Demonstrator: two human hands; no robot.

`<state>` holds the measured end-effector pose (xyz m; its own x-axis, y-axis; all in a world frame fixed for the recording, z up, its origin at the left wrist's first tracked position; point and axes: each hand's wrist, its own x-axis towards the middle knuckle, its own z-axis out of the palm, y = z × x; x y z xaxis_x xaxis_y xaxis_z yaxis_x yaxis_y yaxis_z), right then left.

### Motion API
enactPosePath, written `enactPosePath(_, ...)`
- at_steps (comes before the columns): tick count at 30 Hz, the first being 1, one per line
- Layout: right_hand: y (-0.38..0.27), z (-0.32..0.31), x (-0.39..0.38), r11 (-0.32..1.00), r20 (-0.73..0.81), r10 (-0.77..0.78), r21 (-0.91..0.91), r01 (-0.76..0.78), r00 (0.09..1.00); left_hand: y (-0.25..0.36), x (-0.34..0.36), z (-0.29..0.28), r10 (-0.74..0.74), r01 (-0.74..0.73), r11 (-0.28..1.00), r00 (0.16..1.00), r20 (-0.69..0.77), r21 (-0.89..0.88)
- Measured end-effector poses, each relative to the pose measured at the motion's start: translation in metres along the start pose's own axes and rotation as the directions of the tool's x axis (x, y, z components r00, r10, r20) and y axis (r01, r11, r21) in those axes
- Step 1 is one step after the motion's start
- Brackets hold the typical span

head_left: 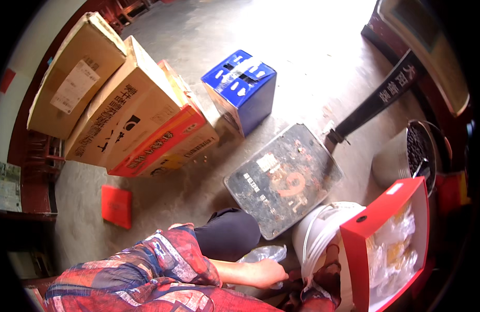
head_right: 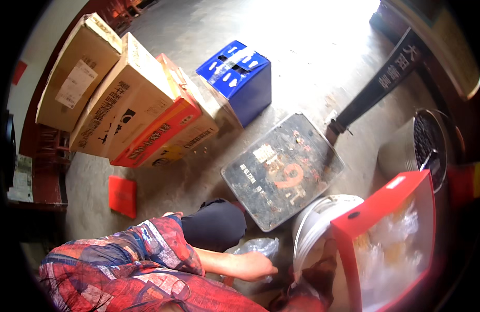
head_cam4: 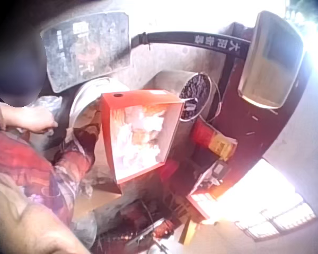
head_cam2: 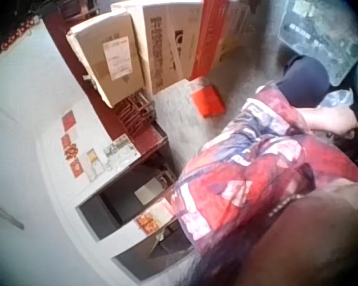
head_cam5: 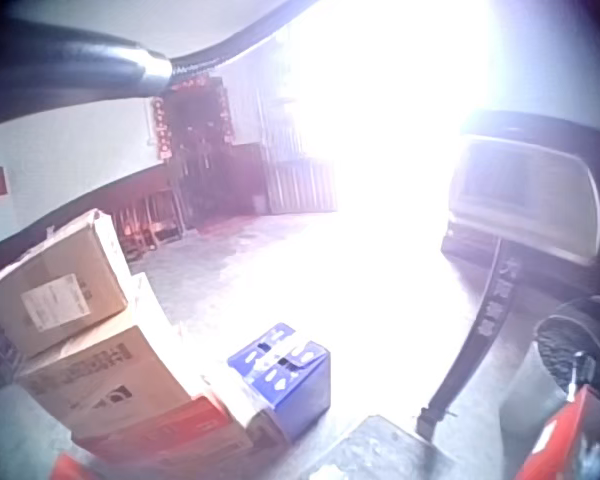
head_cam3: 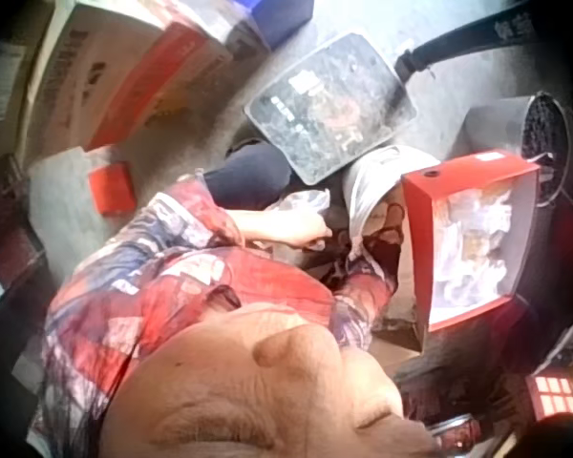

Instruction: The person takes cobs of corn from a bucket, places them individually into plastic bags, and then puts the bagged corn into a cardboard box.

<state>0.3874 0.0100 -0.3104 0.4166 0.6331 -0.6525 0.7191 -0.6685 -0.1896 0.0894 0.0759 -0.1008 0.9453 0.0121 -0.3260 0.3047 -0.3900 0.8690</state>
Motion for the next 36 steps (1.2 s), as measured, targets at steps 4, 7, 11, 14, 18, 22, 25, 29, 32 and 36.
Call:
enactPosePath(4,-0.011,-0.017,-0.004,0.994,-0.023,-0.007,0.109,0.009,1.000,-0.007,0.000,0.001,-0.009,0.010,0.999,1.000,-0.017,0.049)
enactPosePath(7,-0.023,-0.049,-0.024,0.969,-0.029,0.046,0.244,-0.037,0.999,-0.004,0.001,-0.010,-0.073,0.068,0.996,0.995,0.071,0.065)
enactPosePath(11,-0.055,-0.085,-0.070,0.871,0.050,0.127,0.472,-0.136,0.991,-0.011,-0.005,-0.012,-0.070,0.074,0.989,0.997,-0.036,0.132)
enactPosePath(14,-0.062,-0.106,-0.121,0.814,0.069,0.197,0.544,-0.202,0.978,-0.011,-0.008,-0.015,-0.057,0.063,0.991,0.997,-0.056,0.118)
enactPosePath(18,-0.058,-0.107,-0.171,0.868,-0.059,0.152,0.485,-0.105,0.987,-0.020,-0.010,-0.021,-0.029,0.041,0.993,0.994,-0.109,0.113)
enactPosePath(22,-0.043,-0.096,-0.216,0.782,-0.165,0.222,0.618,-0.075,0.961,-0.030,-0.009,-0.020,0.034,0.037,0.975,0.949,-0.312,0.218)
enactPosePath(25,-0.060,-0.097,-0.255,0.563,-0.257,0.265,0.823,0.067,0.929,-0.036,-0.004,-0.020,0.047,0.055,0.979,0.876,-0.479,0.195)
enactPosePath(29,-0.096,-0.071,-0.296,-0.030,-0.306,0.129,0.949,0.312,0.943,-0.033,-0.010,-0.026,0.017,0.070,0.990,0.805,-0.593,0.124)
enactPosePath(32,-0.135,-0.037,-0.314,-0.214,-0.195,0.000,0.958,0.191,0.981,-0.034,-0.011,-0.026,0.003,0.074,0.993,0.770,-0.637,0.095)
enactPosePath(36,-0.183,0.013,-0.305,-0.061,-0.108,-0.248,0.994,0.096,0.963,-0.031,-0.023,-0.019,0.133,-0.080,0.991,0.753,-0.644,0.111)
